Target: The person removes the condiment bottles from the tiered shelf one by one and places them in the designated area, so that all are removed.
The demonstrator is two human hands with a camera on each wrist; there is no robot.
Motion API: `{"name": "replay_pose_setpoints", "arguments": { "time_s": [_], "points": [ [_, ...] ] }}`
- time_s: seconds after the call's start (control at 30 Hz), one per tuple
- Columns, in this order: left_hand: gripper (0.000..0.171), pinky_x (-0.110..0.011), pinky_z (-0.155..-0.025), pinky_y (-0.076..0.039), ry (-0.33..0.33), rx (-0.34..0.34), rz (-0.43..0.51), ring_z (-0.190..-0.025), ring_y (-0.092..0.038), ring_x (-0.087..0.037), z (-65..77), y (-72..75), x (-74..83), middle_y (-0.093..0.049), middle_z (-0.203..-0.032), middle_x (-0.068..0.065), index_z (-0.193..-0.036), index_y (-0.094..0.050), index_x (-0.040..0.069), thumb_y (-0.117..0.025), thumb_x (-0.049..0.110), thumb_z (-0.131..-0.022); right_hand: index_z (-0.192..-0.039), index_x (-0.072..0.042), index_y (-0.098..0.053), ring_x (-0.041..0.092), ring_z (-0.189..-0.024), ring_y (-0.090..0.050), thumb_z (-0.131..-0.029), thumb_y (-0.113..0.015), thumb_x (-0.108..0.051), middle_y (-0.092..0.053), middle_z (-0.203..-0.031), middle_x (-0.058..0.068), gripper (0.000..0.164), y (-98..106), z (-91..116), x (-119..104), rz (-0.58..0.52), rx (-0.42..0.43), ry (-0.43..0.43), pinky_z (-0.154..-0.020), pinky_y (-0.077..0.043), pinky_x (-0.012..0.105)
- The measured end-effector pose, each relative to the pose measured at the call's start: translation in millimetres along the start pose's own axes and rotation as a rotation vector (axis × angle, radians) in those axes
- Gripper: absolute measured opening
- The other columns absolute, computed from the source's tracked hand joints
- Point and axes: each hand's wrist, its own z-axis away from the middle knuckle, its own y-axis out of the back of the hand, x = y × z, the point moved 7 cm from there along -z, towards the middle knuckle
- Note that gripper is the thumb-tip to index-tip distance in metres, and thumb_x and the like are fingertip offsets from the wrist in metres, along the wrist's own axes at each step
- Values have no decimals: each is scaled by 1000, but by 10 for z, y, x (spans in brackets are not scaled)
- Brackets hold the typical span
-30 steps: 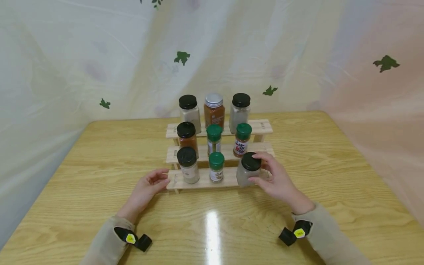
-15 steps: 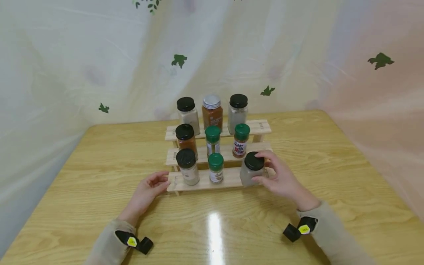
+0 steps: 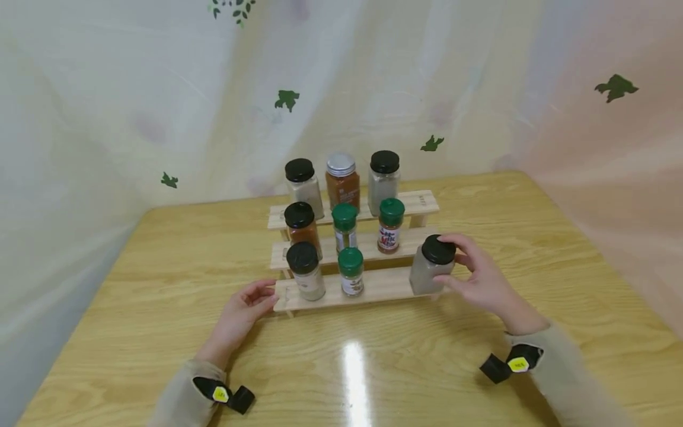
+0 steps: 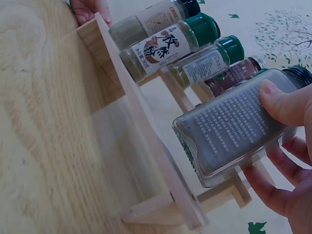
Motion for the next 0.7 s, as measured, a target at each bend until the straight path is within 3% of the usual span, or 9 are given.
{"name": "replay_pose_setpoints", "arguments": {
  "time_s": [0.13,0.23,0.53,0.6,0.7],
  "points": [
    [40,-16,-74,-49,-5,10,18,-84,-57,-2,2,-9,-21,-59,-96,0,-127,-52,-8,-62,1,-89,-126,5,-45,-11,-116,-41,-67,-73,19,-43,-126,-25,66,73,48,56,8,-19,20,-87,-39,5],
    [40,-16,-74,-49,-3,16,18,-84,-57,-2,-2,-5,-32,-59,-96,0,-126,-53,-8,-62,1,-89,-127,5,-45,-12,-115,-41,-68,-72,18,-41,-126,-29,66,148,84,96,29,-41,22,-87,-39,4],
    [39,-16,-74,-49,-7,13,18,-85,-58,-1,-20,-22,-36,-60,-97,-3,-126,-53,-8,-62,1,-88,-127,7,-43,-13,-115,-39,-66,-71,23,-39,-126,-28,69,477,102,311,108,-16,21,-82,-39,1],
    [39,-15,-74,-49,-8,12,14,-85,-58,-1,-22,-21,-31,-60,-98,-3,-126,-53,-8,-62,1,-89,-128,6,-44,-15,-114,-38,-67,-72,21,-39,-125,-24,69,536,70,374,148,-2,-1,-80,-39,0],
    [40,-16,-74,-49,-6,12,9,-85,-57,-1,-16,-3,-27,-60,-98,-2,-127,-52,-8,-62,2,-89,-129,6,-44,-20,-112,-34,-68,-73,18,-50,-125,-2,69,593,-14,441,210,2,-23,-78,-37,-2]
  ]
}}
